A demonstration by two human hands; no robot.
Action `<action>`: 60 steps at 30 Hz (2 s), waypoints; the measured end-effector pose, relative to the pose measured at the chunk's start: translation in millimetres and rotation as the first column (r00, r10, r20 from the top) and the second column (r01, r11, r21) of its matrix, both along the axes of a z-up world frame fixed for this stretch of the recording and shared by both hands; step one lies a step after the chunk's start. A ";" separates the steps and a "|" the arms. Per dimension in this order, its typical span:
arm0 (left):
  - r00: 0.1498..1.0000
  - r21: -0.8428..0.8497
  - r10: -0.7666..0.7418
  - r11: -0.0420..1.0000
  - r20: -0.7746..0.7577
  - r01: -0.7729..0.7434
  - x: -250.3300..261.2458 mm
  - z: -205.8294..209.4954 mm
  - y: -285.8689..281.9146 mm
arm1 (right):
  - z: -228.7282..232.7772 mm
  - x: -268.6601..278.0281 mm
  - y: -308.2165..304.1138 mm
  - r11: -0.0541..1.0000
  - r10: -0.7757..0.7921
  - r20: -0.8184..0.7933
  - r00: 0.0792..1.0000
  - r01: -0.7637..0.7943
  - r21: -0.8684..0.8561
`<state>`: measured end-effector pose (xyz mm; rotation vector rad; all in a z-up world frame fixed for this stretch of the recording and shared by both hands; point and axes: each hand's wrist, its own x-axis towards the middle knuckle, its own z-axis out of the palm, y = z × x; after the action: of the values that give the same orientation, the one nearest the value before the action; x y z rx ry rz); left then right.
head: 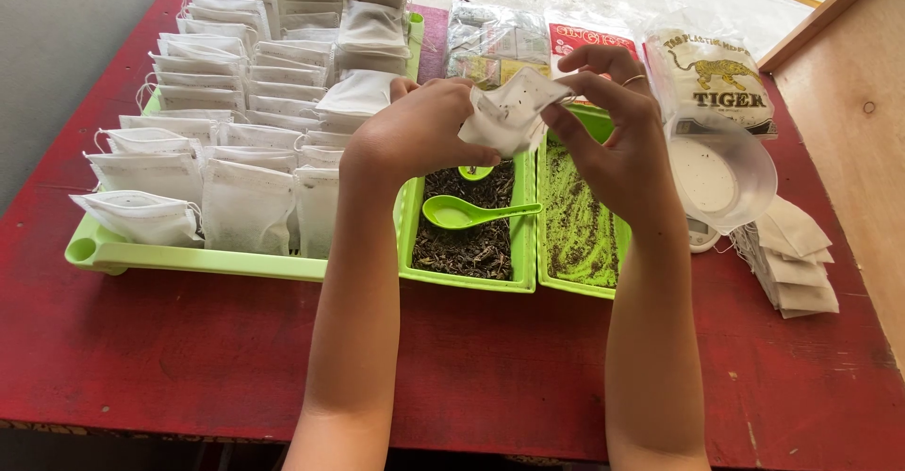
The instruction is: The person fills white tea bags with loose tea leaves using a green plastic spoon. They scoop the leaves from a green tray, pour them into the open bag, and then place the filled bag onto a tray of completed items. The process is repeated continuously throughout the video.
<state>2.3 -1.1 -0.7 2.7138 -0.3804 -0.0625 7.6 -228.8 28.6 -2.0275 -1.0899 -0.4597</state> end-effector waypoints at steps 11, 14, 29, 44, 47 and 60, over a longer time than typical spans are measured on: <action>0.968 -0.208 -0.070 0.971 0.240 0.122 -1.1 -0.5 1.5 | 10.6 -7.4 -1.1 0.989 -0.094 -0.153 0.984 0.075 -0.125; 0.953 -0.331 -0.074 0.928 0.293 0.174 -14.1 15.7 -2.2 | 10.0 -11.0 6.1 0.988 -0.073 -0.189 0.979 0.046 -0.147; 0.940 -0.318 -0.085 0.928 0.331 0.196 -5.3 9.1 -6.6 | 2.3 0.8 6.0 0.998 -0.045 -0.217 0.975 0.036 -0.046; 0.966 -0.252 -0.035 0.962 0.257 0.102 -1.0 0.5 -5.7 | 1.9 4.0 -2.8 0.985 -0.034 -0.260 0.965 -0.011 -0.169; 0.961 -0.255 -0.049 0.959 0.272 0.121 2.5 1.5 -8.1 | 8.7 1.5 0.7 0.993 0.007 -0.268 0.963 -0.039 -0.113; 0.901 -0.248 -0.085 0.946 0.426 0.206 2.2 6.8 -10.2 | -17.0 23.8 -10.3 0.998 0.051 -0.315 0.948 -0.038 0.048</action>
<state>4.5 -11.2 6.2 2.3884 -0.6607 0.4941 31.4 -239.1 11.6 -1.9529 -0.9185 -0.1245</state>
